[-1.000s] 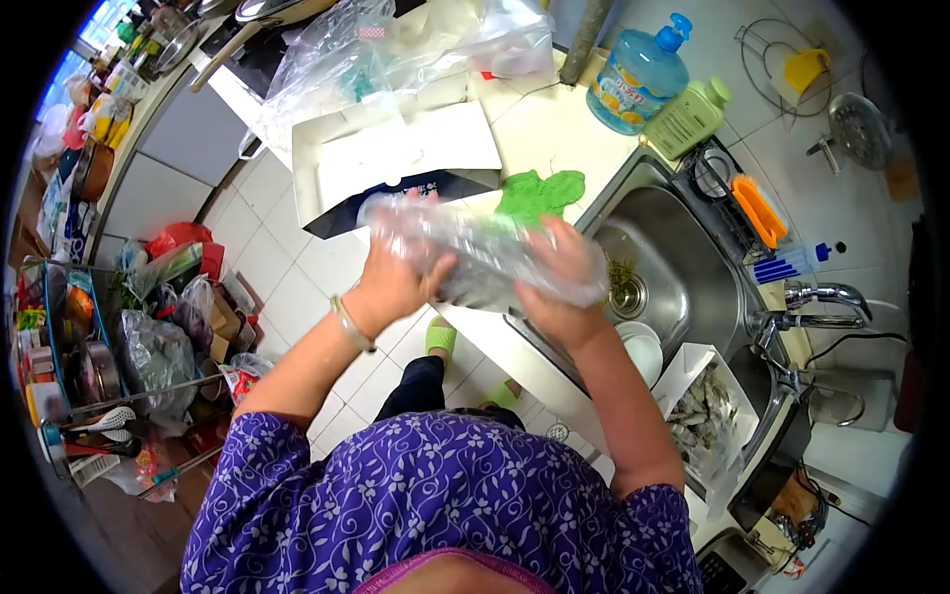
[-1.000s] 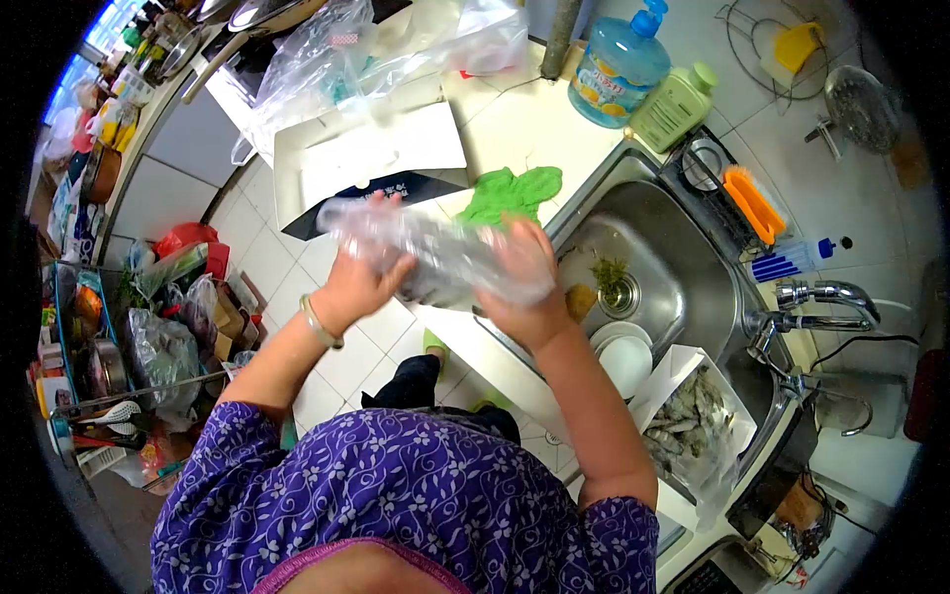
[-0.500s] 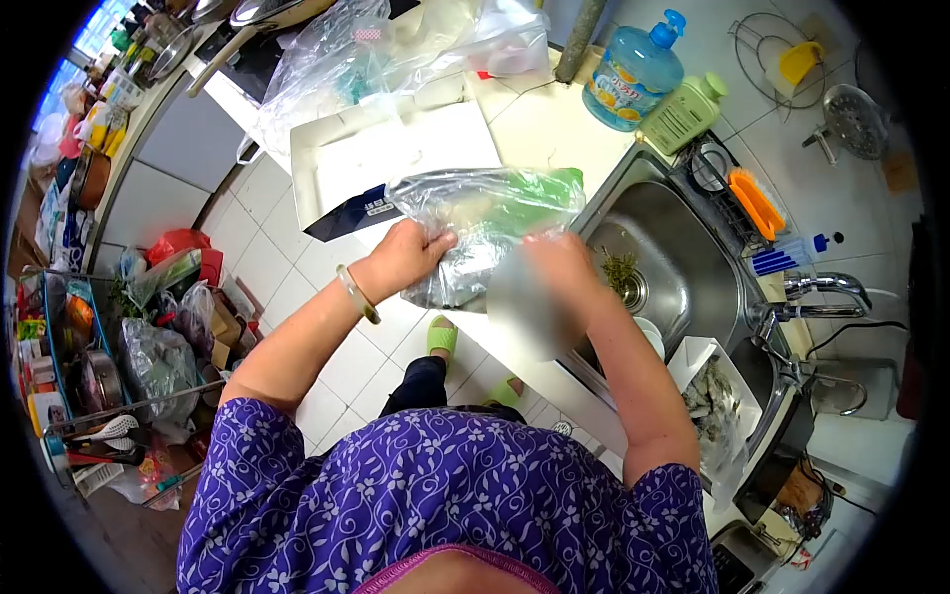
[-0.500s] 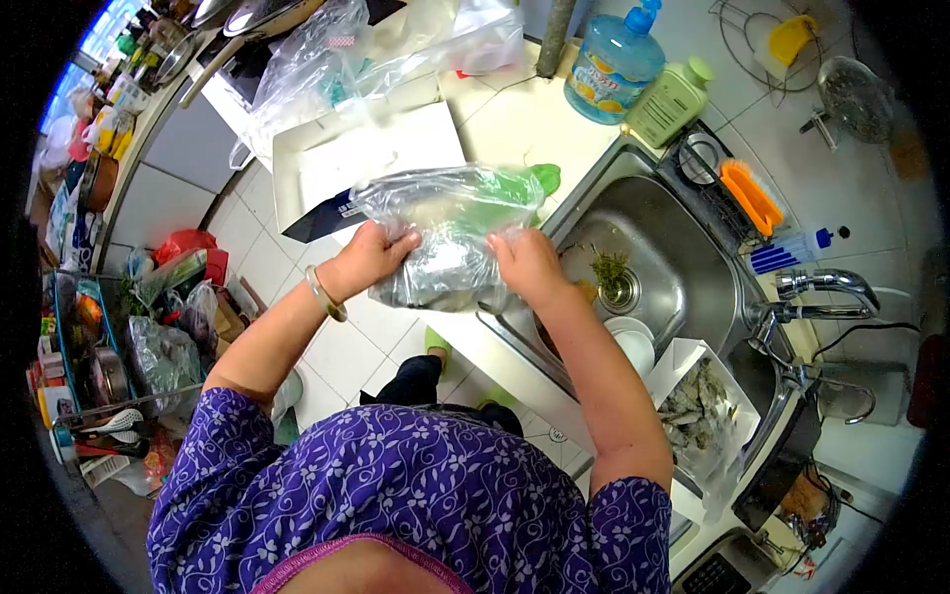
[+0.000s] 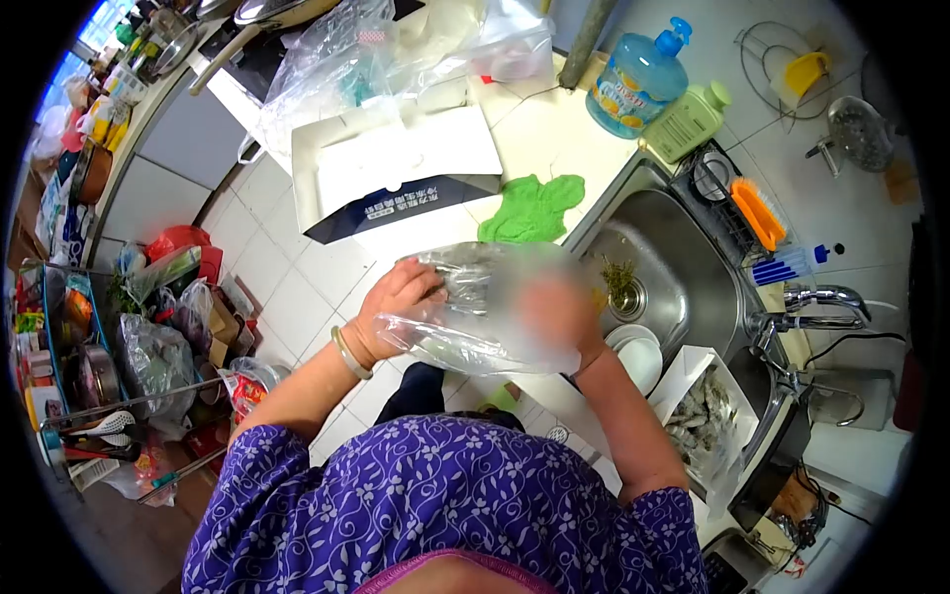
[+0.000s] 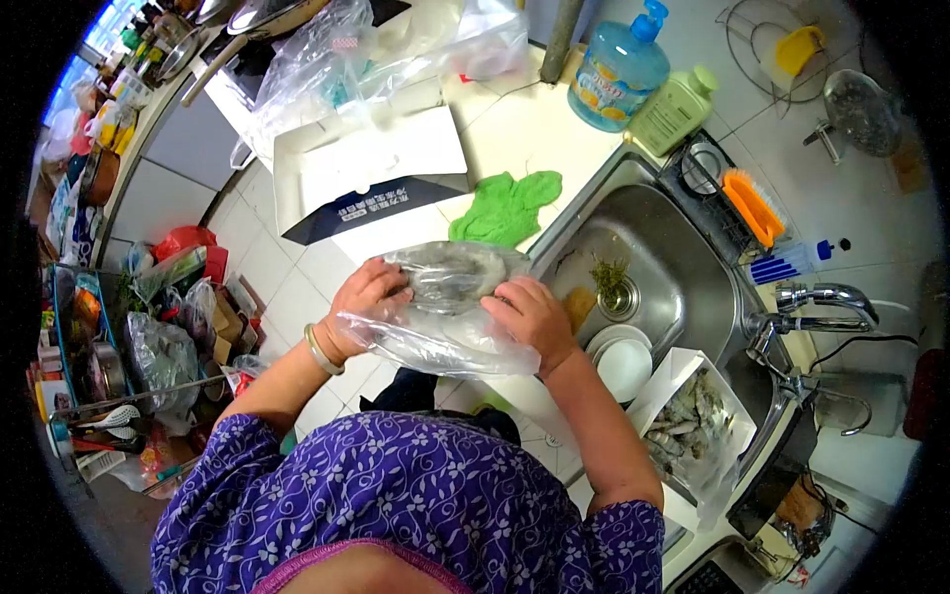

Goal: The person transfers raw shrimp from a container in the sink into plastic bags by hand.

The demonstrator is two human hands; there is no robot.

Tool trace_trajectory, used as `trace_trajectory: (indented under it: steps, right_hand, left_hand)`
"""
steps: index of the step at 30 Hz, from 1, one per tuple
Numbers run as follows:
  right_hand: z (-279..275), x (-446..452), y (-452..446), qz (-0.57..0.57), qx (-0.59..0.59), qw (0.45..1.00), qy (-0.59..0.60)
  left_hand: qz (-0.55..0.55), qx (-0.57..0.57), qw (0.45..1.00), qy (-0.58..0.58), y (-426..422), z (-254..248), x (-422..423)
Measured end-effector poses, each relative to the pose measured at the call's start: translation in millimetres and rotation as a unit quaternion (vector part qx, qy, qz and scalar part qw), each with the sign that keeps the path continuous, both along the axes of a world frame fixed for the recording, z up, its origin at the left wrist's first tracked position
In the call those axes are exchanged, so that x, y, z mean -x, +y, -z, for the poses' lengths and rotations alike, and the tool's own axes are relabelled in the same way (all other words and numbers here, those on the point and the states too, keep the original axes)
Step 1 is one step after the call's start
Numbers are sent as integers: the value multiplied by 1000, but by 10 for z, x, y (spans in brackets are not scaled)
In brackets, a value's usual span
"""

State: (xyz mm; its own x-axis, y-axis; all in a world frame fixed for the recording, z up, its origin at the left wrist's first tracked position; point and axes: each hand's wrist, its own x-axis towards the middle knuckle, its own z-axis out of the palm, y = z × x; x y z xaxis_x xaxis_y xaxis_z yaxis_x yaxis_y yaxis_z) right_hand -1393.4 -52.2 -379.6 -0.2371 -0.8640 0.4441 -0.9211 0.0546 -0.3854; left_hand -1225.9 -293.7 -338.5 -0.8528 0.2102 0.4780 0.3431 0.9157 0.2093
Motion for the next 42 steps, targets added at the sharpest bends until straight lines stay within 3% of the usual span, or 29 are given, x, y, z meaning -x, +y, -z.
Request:
trace_trajectory:
  steps: [4,8,10,12,14,15,16,18,19,22,24,26,28,30,33,36,37,38,40,41,42]
  right_hand:
    - [-229,-16,-87,5,6,999,-37]
    - [-249,115,-218,125,-5,980,-153]
    - [-515,176,-344,250,-86,931,-252]
    - [-318,293,-363,240,-115,939,-219]
    - [-238,337,-344,242,-167,904,-311]
    - [-343,365,-379,229,-243,868,-368]
    - [-238,398,-352,229,-244,868,-368]
    - [-16,494,-350,115,-165,806,-557]
    - [10,531,-343,125,-211,774,-584]
    - [-128,537,-261,109,-229,793,-554]
    - [-187,556,-195,95,-237,806,-534]
    - [-175,681,-11,39,-187,903,-386]
    - [-537,735,64,70,-167,883,-432]
    - [-977,867,98,150,-118,841,-506]
    - [-932,1343,85,198,32,881,-429]
    - [-922,1701,-181,237,161,927,-243]
    - [-849,1768,-238,253,150,946,-137]
    - [-716,1811,-278,269,136,953,-31]
    - [-447,1678,-321,255,43,966,-1]
    - [-241,1629,-326,260,12,965,17]
    - [-128,1578,-358,262,-19,964,34]
  left_hand:
    - [-64,-74,992,-78,89,-130,-62]
    - [-160,-157,974,-23,94,-40,38]
    - [-245,-227,942,-44,66,-140,116]
    - [-250,-180,951,17,-79,-23,159]
    - [-330,-424,811,-232,-134,-2,200]
    - [-299,-389,852,-181,-156,13,223]
    - [-300,-389,852,-181,-203,9,253]
    - [-306,-405,833,-221,-330,-30,286]
    - [-304,-405,834,-219,-374,-46,269]
    - [-181,-466,751,-432,-502,-108,388]
    - [-203,-506,713,-442,-409,-149,378]
    - [-200,-476,751,-412,-269,-222,434]
    - [-168,-492,773,-364,-177,-342,616]
    - [-116,-430,841,-308,-212,-546,1009]
    - [-47,-361,913,-185,-400,-661,1829]
    - [98,-229,968,-40,-647,-662,2544]
    - [102,-204,974,-3,-688,-637,2680]
    - [106,-204,973,-2,-782,-511,2790]
    - [26,17,994,-105,-911,-82,2959]
    - [-11,188,964,-187,-920,77,3017]
    - [-10,187,964,-189,-900,-15,2974]
